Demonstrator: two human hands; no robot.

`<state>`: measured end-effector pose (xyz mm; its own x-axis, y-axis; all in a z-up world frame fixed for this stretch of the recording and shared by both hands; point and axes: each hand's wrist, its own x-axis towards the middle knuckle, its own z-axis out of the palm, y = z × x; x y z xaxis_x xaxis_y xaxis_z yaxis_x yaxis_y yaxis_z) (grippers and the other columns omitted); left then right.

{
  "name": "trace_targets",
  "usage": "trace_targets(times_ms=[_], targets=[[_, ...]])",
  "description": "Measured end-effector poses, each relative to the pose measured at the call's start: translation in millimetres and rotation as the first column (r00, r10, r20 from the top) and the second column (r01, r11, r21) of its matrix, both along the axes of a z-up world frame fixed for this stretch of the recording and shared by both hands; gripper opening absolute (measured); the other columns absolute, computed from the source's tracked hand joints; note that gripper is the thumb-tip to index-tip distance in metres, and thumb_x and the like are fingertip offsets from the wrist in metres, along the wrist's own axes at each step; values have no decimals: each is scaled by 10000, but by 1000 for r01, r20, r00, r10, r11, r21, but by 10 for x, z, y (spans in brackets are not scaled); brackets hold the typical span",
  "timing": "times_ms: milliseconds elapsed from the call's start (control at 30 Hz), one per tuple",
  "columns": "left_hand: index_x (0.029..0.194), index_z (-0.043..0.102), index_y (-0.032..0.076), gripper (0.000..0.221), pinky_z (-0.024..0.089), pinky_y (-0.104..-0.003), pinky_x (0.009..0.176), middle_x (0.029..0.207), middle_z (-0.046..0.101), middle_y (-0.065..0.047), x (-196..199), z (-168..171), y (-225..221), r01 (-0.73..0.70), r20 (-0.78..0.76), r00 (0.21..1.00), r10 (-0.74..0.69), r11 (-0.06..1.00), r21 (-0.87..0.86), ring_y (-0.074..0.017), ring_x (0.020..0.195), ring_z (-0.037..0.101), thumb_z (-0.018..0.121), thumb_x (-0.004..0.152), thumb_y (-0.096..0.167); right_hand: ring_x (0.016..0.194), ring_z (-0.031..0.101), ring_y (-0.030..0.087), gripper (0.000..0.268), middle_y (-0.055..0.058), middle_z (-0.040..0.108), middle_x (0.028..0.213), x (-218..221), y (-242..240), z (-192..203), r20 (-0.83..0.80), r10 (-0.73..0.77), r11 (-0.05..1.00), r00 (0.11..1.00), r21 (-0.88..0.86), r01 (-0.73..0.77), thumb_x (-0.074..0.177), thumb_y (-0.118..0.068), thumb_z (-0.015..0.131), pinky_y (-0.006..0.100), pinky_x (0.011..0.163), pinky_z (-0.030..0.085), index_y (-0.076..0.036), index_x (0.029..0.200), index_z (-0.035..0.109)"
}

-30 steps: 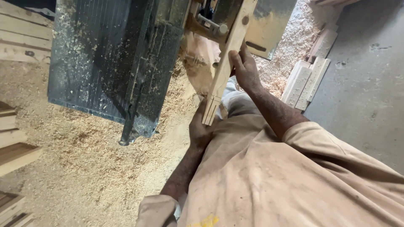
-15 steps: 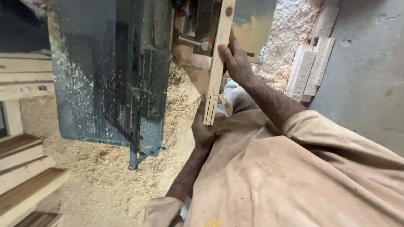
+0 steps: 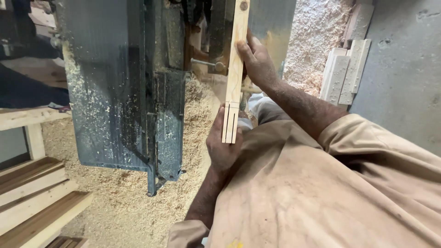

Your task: The person holds and passes a wooden board through a woodworking machine, repeatedly checking the grooved end of the board by hand and stacking processed pieces on the floor.

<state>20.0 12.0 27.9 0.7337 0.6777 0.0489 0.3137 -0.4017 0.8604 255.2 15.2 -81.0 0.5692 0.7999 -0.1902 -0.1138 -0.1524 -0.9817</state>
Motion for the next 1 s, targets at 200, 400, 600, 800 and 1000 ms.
trace_targets(times_ms=[200,400,600,800,1000], targets=[[1482,435,-131,610,585,-448,1114,1445,579,-342,476,529,266,25,50,998,-33,989,146,-426,1326,657,648,992,162,653,677,138,523,83,665,856,341,205,662,-274,-8,983,962,-177,-43,1093,-405,405,266,545,580,11,1395,498],[1482,454,-113,603,627,-430,1082,1437,603,-326,999,934,485,6,20,1000,-10,985,172,-394,1284,703,630,960,133,639,708,132,450,68,681,833,753,388,987,-466,42,982,884,-145,-123,1091,-408,368,271,570,634,1,1185,529],[1467,478,-133,635,622,-428,1071,1401,637,-315,1505,1432,746,11,-99,995,-1,995,98,-375,1251,724,644,887,67,599,581,124,457,54,631,781,1111,565,1078,-567,27,967,823,-193,-165,1103,-441,388,289,538,527,-43,1024,600],[1461,478,-154,632,633,-420,1082,1395,638,-324,1961,1594,991,25,-147,989,-11,995,98,-379,1266,723,650,884,35,620,604,120,484,51,664,784,1377,740,1127,-661,-8,970,750,-186,-154,1082,-441,398,287,539,529,-39,963,640],[1402,543,-158,598,645,-412,1004,1289,697,-324,2369,1752,1194,20,-286,958,19,991,133,-367,1170,755,687,856,40,574,571,133,511,51,623,729,1616,888,1071,-662,-54,926,748,-313,-211,1064,-460,392,309,481,479,-31,967,653]])
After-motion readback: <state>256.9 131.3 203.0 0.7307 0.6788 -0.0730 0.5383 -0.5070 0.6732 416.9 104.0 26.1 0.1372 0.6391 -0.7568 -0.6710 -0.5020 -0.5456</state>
